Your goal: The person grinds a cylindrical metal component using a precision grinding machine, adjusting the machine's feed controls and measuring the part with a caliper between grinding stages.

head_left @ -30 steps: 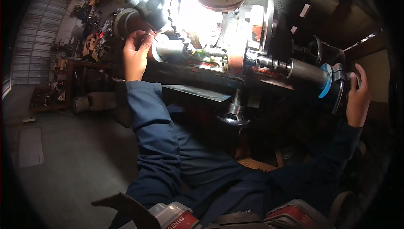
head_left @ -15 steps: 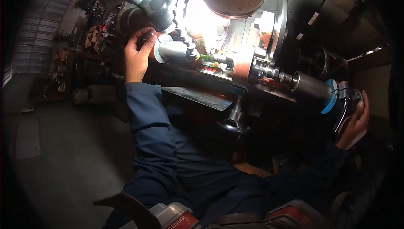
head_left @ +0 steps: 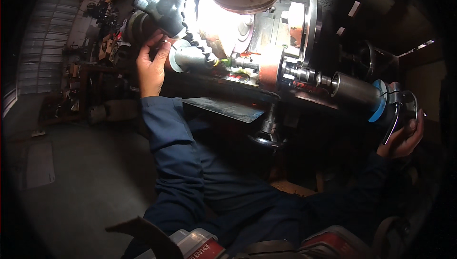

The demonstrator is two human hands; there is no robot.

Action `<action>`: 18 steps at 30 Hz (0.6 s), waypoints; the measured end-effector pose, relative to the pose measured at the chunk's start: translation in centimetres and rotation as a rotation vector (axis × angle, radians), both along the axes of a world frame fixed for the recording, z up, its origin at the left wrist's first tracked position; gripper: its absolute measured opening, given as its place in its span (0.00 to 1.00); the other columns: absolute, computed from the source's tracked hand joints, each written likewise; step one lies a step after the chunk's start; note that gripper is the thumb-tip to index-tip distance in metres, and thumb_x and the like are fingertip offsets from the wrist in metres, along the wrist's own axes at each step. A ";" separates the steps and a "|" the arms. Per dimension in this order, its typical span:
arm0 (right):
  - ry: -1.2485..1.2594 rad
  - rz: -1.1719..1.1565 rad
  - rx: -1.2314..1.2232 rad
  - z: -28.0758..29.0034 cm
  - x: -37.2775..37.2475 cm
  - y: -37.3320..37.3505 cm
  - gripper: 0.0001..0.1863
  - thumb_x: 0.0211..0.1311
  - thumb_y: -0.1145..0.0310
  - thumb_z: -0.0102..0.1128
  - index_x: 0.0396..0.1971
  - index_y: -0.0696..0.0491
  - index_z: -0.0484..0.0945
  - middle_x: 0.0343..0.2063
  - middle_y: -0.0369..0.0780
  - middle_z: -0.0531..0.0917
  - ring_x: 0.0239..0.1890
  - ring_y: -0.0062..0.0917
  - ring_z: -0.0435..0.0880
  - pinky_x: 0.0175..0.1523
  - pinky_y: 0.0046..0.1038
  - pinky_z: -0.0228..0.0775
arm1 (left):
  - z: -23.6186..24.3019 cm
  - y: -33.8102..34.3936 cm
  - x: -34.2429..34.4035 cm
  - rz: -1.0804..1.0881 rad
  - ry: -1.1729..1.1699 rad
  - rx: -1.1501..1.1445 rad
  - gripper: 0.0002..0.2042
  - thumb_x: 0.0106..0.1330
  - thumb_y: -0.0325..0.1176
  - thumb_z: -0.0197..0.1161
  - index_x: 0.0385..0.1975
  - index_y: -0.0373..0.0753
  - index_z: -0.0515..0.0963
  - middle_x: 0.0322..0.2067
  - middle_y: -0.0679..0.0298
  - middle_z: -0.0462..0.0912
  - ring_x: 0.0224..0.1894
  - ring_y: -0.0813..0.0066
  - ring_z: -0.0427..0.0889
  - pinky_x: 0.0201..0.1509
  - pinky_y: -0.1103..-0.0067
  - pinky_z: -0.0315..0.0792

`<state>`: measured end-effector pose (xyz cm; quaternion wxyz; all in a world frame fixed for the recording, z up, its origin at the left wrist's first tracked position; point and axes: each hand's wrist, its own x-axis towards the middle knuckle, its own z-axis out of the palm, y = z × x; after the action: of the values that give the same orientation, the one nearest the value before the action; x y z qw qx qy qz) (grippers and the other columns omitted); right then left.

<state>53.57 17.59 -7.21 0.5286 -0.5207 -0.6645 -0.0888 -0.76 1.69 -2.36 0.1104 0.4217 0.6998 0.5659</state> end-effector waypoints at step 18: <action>-0.184 -0.031 -0.693 6.6 -0.9 2.7 0.17 0.72 0.59 0.46 0.52 0.51 0.77 0.49 0.42 0.81 0.53 0.31 0.79 0.58 0.29 0.68 | 0.2 0.1 0.4 0.072 0.019 -0.031 0.17 0.60 0.32 0.69 0.45 0.31 0.76 0.44 0.63 0.79 0.47 0.78 0.74 0.55 0.80 0.66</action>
<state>52.64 20.30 -0.64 0.2574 -0.6689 -0.6919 0.0872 -0.40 1.75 -2.18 0.0896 0.3998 0.7244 0.5544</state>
